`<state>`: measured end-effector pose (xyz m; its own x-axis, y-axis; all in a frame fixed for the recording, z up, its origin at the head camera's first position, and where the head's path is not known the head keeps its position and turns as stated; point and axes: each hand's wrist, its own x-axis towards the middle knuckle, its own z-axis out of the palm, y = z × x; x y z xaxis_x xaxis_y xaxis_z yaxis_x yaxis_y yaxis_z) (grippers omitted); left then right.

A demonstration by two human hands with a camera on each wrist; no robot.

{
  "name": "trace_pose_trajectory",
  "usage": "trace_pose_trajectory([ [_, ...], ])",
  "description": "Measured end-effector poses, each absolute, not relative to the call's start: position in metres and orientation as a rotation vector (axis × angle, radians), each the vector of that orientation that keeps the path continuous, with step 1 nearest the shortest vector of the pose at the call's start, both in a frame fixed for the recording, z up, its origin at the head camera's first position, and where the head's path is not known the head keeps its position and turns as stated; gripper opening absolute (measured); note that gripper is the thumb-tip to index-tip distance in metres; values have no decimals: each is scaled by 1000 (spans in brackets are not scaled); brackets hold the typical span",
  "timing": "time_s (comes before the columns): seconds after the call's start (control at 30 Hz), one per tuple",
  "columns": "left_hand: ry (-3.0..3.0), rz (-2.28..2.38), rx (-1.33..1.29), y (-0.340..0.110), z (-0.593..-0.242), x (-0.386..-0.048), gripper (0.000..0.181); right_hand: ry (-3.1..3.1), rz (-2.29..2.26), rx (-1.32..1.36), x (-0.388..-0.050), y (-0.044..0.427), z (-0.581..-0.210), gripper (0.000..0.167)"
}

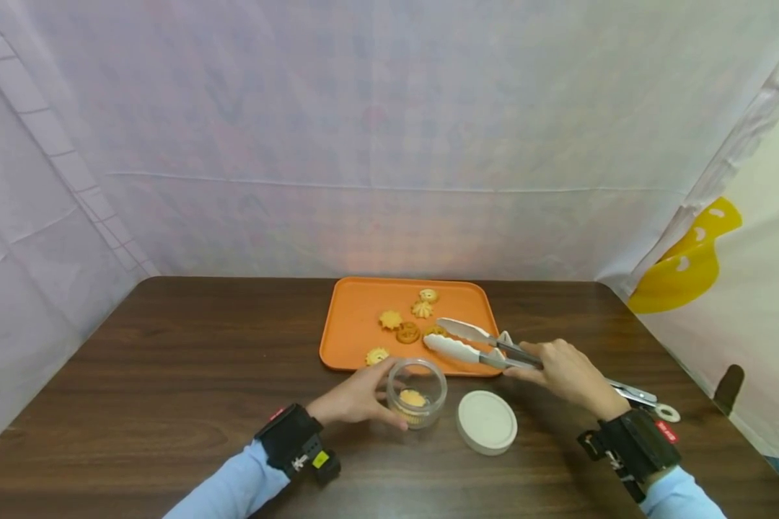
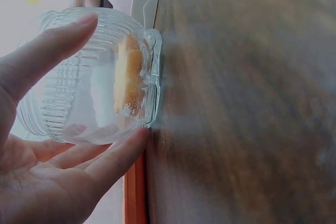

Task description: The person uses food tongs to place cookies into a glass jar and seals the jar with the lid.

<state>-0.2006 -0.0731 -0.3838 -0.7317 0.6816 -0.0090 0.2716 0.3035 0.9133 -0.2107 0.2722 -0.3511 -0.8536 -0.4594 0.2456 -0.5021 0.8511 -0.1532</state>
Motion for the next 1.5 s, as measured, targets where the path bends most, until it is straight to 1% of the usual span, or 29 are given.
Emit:
trace_pose_trajectory([
  [0.4, 2186, 1413, 897, -72, -384, -202, 76, -2764, 359, 713, -197, 276, -332, 62],
  [0.77, 2180, 1414, 889, -72, -383, -201, 80, -2446, 527, 969, -183, 280, -322, 54],
  [0.97, 2190, 1414, 899, -72, -384, -201, 83, -2414, 527, 1058, -173, 275, -317, 53],
  [1.2, 2198, 1408, 870, -72, -384, -200, 94, -2445, 538, 1152, -167, 275, -318, 52],
  [1.37, 2213, 1401, 864, -73, -385, -200, 85, -2470, 503, 1157, -163, 279, -319, 47],
  [1.5, 2239, 1393, 869, -73, -385, -200, 80, -2468, 487, 1174, -163, 281, -320, 48],
])
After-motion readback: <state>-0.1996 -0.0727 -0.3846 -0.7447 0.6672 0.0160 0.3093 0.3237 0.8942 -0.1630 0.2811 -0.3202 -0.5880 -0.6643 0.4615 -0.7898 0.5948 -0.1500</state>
